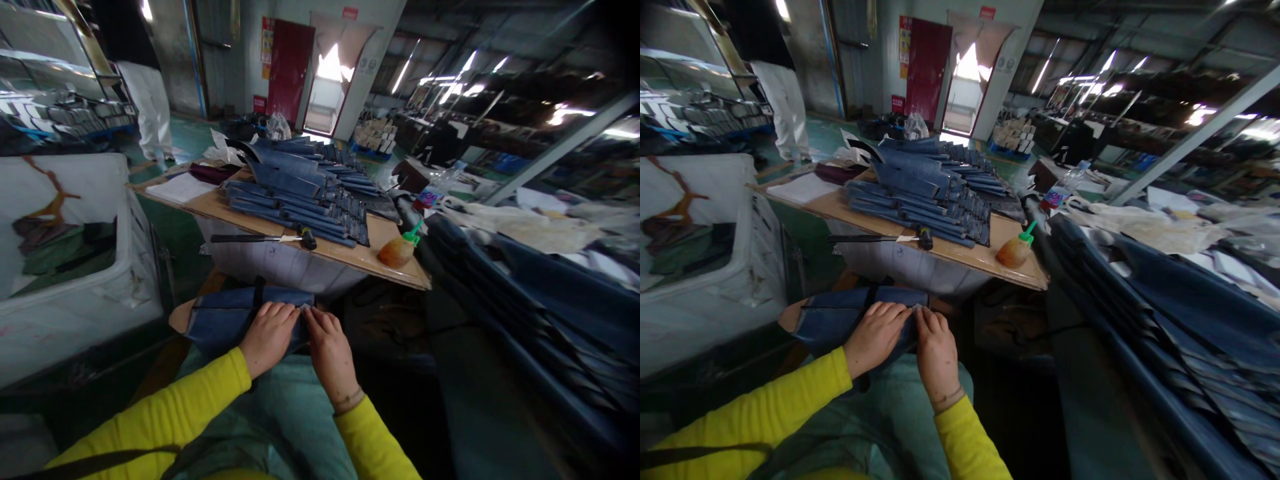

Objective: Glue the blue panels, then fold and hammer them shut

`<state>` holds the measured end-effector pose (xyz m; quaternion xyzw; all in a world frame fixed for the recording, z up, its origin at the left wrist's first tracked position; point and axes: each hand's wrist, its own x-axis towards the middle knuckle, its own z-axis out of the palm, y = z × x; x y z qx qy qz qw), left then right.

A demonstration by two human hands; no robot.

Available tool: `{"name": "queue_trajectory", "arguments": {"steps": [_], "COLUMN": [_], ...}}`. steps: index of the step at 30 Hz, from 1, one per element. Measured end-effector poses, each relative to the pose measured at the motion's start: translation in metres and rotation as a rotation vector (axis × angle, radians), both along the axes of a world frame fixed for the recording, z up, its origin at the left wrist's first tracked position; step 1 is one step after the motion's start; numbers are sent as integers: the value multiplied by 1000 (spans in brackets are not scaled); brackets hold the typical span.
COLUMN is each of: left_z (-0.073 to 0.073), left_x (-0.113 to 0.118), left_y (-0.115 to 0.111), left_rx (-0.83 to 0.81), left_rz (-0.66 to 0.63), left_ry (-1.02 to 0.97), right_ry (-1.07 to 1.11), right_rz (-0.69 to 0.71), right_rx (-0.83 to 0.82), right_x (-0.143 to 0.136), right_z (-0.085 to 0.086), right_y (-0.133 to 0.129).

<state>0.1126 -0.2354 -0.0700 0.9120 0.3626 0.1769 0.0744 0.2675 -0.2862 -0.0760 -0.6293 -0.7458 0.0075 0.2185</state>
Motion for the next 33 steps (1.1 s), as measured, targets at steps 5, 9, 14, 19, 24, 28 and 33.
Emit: {"name": "queue_trajectory", "arguments": {"steps": [5,9,14,19,24,28,33], "left_z": [1,4,3,-4,-10,-15,-19], "left_x": [-14,-27,-45,-66,-86,-97,-102], "left_y": [-1,-1,-2,-6,-16,-25,-31], "left_rx": [18,17,24,35,89,134,142], "left_rz": [34,49,82,106,140,125,128], "left_ry": [36,65,81,43,35,60,83], "right_ry": [4,-11,-21,-35,-21,62,191], "right_rz": [-1,2,24,67,97,147,212], "right_rx": [16,5,-3,-9,-9,-3,-10], "right_x": [-18,-31,-48,-69,-77,-70,-62], "right_z": [-1,-2,-3,-3,-1,3,8], "right_y": [2,4,6,8,10,11,13]}}
